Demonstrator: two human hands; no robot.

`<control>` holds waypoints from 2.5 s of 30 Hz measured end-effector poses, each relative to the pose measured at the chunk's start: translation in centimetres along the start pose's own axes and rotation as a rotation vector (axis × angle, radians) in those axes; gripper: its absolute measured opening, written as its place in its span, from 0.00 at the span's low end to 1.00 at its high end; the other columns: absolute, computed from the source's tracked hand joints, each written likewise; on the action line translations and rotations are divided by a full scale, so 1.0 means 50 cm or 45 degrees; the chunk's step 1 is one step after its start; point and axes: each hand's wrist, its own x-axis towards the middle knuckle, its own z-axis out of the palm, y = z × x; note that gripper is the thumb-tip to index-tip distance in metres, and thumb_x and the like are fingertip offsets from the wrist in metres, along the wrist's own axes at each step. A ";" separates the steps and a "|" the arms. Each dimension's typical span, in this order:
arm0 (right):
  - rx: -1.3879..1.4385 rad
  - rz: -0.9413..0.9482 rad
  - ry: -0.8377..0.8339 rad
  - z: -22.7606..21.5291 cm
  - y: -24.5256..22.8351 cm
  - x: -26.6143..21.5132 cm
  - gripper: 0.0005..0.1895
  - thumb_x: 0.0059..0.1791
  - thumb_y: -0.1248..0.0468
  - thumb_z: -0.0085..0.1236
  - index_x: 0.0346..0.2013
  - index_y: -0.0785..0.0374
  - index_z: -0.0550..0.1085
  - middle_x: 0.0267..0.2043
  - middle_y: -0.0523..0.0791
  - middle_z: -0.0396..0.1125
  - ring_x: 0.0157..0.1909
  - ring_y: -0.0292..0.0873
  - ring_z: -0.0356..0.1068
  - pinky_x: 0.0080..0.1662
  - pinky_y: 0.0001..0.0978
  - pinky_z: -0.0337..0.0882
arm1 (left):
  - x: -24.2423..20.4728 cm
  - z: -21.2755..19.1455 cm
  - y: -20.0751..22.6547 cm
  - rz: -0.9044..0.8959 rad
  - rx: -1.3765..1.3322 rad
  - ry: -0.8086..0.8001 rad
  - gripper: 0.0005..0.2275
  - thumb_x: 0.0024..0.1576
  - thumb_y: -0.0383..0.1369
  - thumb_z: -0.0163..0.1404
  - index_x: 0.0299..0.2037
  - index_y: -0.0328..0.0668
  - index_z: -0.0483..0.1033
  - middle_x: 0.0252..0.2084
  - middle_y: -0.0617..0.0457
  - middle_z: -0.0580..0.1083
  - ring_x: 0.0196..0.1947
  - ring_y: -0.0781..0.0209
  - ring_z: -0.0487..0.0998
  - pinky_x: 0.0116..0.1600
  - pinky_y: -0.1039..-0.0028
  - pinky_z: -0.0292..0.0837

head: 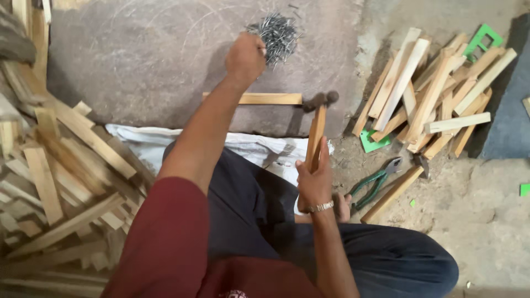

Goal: The person sits on the floor and repeatedly hammers nails into small wooden slats. They pick up a nail, place it on a slat, and strike it with a hammer, then move the finished piece aside and repeat the process.

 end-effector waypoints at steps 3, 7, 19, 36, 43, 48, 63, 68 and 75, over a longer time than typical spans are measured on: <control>0.225 0.407 -0.064 -0.013 -0.007 -0.029 0.49 0.48 0.71 0.57 0.78 0.50 0.44 0.31 0.45 0.68 0.21 0.37 0.63 0.22 0.30 0.67 | -0.004 0.013 -0.022 -0.051 -0.242 -0.034 0.02 0.52 0.26 0.56 0.32 0.42 0.82 0.35 0.47 0.81 0.36 0.52 0.83 0.41 0.66 0.76; 0.454 0.429 -0.060 -0.009 -0.003 -0.043 0.51 0.48 0.72 0.57 0.78 0.49 0.41 0.29 0.44 0.66 0.21 0.35 0.63 0.21 0.29 0.66 | -0.009 0.025 -0.032 0.006 -0.478 0.003 0.02 0.53 0.24 0.58 0.35 0.36 0.81 0.33 0.51 0.81 0.32 0.65 0.81 0.40 0.75 0.76; 1.434 0.518 -0.270 -0.035 0.090 -0.044 0.26 0.54 0.65 0.51 0.67 0.57 0.59 0.41 0.49 0.68 0.30 0.40 0.66 0.32 0.31 0.71 | -0.239 0.055 0.067 0.390 -0.638 -0.417 0.09 0.59 0.26 0.57 0.48 0.33 0.80 0.37 0.47 0.81 0.35 0.66 0.81 0.41 0.75 0.76; 1.627 0.818 -0.451 -0.070 0.055 -0.077 0.22 0.54 0.54 0.50 0.64 0.45 0.62 0.37 0.47 0.66 0.30 0.41 0.66 0.30 0.31 0.70 | -0.232 0.066 0.075 0.489 -0.474 -0.222 0.06 0.59 0.24 0.56 0.45 0.35 0.81 0.42 0.43 0.80 0.39 0.53 0.83 0.44 0.68 0.78; 1.374 0.782 -0.259 -0.049 0.063 -0.068 0.25 0.54 0.62 0.50 0.67 0.48 0.59 0.32 0.44 0.65 0.24 0.37 0.62 0.25 0.30 0.66 | -0.239 0.069 0.076 0.435 -0.484 -0.233 0.06 0.57 0.25 0.57 0.43 0.37 0.82 0.40 0.45 0.80 0.35 0.51 0.82 0.41 0.66 0.76; 0.546 0.423 -0.056 -0.035 0.033 -0.063 0.34 0.52 0.65 0.52 0.73 0.55 0.56 0.23 0.41 0.60 0.16 0.33 0.57 0.17 0.25 0.61 | -0.231 0.069 0.074 0.640 -0.443 -0.115 0.06 0.56 0.27 0.60 0.43 0.41 0.82 0.41 0.47 0.80 0.40 0.49 0.82 0.44 0.64 0.76; -0.470 -0.771 0.317 -0.065 -0.004 -0.061 0.34 0.58 0.66 0.54 0.76 0.67 0.53 0.65 0.64 0.64 0.62 0.63 0.70 0.57 0.46 0.72 | -0.244 0.069 0.068 0.467 -0.462 -0.163 0.22 0.54 0.26 0.62 0.58 0.49 0.71 0.35 0.59 0.81 0.29 0.63 0.78 0.36 0.72 0.74; -0.224 -0.112 0.120 -0.044 -0.012 -0.052 0.37 0.54 0.62 0.54 0.75 0.60 0.52 0.55 0.59 0.72 0.52 0.54 0.76 0.50 0.41 0.73 | -0.243 0.063 0.074 0.379 -0.429 -0.239 0.27 0.53 0.27 0.63 0.63 0.49 0.67 0.33 0.57 0.80 0.30 0.61 0.80 0.36 0.70 0.75; -0.304 -0.412 0.148 -0.055 -0.011 -0.029 0.35 0.56 0.65 0.55 0.75 0.65 0.54 0.63 0.63 0.67 0.61 0.57 0.72 0.57 0.42 0.73 | -0.244 0.060 0.072 0.385 -0.535 -0.226 0.30 0.54 0.24 0.62 0.67 0.49 0.63 0.37 0.56 0.81 0.33 0.62 0.83 0.38 0.71 0.77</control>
